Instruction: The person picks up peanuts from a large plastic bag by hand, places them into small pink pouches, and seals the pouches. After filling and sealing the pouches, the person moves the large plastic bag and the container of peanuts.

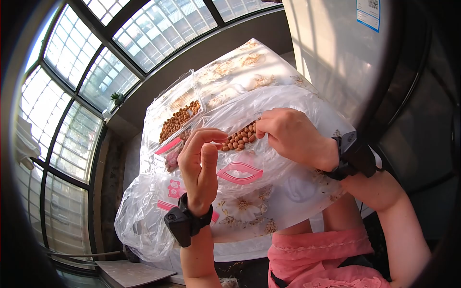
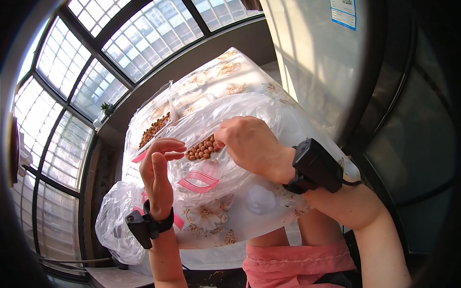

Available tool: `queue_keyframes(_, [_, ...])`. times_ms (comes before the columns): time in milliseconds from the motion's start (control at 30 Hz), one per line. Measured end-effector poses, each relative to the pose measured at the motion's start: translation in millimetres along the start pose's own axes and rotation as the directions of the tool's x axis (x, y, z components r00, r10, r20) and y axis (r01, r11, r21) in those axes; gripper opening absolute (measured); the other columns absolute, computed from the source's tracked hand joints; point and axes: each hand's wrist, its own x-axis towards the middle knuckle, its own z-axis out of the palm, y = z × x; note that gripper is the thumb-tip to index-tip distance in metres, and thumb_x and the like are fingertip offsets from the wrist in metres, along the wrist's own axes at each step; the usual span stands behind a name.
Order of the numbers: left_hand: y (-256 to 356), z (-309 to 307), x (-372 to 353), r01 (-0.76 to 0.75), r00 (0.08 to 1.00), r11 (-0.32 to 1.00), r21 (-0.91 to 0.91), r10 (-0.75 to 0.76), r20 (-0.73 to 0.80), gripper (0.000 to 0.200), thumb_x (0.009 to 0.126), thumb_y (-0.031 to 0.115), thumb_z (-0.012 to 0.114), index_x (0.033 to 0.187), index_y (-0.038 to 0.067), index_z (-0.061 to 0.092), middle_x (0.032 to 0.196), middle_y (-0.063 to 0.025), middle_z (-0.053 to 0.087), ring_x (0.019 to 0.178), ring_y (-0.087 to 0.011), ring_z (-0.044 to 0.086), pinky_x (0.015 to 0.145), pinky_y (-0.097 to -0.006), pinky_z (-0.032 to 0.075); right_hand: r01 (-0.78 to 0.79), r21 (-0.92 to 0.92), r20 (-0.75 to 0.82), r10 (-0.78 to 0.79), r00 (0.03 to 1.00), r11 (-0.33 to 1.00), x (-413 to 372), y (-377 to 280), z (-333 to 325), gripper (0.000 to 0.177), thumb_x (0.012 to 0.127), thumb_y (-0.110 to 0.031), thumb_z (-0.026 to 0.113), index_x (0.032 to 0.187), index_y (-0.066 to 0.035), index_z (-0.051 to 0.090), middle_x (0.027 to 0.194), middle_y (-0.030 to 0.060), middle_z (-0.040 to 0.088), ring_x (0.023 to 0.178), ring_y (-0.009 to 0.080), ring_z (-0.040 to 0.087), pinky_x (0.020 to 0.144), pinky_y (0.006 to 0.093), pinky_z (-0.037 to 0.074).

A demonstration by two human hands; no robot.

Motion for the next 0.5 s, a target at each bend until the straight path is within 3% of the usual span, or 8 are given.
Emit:
queue_keyframes(67, [-0.3, 1.0, 0.4, -0.009, 1.0, 0.999, 0.03, 0.009, 0.009, 0.057, 0.107, 0.05, 0.051, 0.099, -0.004, 0.069, 0.099, -0.0108, 0.068, 0.091, -0.0188, 0.065, 0.081, -0.0324, 0.052, -0.026, -0.02, -0.024, 0.025, 0.999, 0.999, -0.8, 2.0, -1.7, 0.013, 0.078, 0.002, 0.063, 0.089, -0.003, 0.068, 0.09, 0.0123, 0.068, 0.092, 0.0342, 0.067, 0.083, 0.0431, 0.054])
queue_keyframes(233, [-1.7, 1.7, 0.3, -0.026, 1.0, 0.998, 0.061, 0.026, -0.002, 0.057, 0.108, 0.049, 0.05, 0.096, -0.004, 0.069, 0.097, -0.0113, 0.07, 0.089, -0.02, 0.066, 0.08, -0.0325, 0.052, -0.102, -0.109, 0.089, 0.112, 0.99, 0.989, -4.7, 5.1, -2.2, 0.01, 0.082, -0.007, 0.065, 0.091, -0.003, 0.069, 0.091, 0.0127, 0.067, 0.091, 0.0335, 0.067, 0.083, 0.0434, 0.054])
queue_keyframes(500, [-1.3, 1.1, 0.2, -0.058, 0.998, 0.995, 0.086, 0.059, -0.004, 0.047, 0.108, 0.039, 0.055, 0.094, -0.004, 0.069, 0.095, -0.0117, 0.07, 0.088, -0.0215, 0.066, 0.079, -0.0327, 0.051, -0.129, -0.125, 0.126, 0.145, 0.981, 0.984, -3.2, 5.0, 0.1, 0.009, 0.083, -0.008, 0.066, 0.09, -0.004, 0.069, 0.09, 0.0133, 0.069, 0.086, 0.0338, 0.069, 0.082, 0.0438, 0.054])
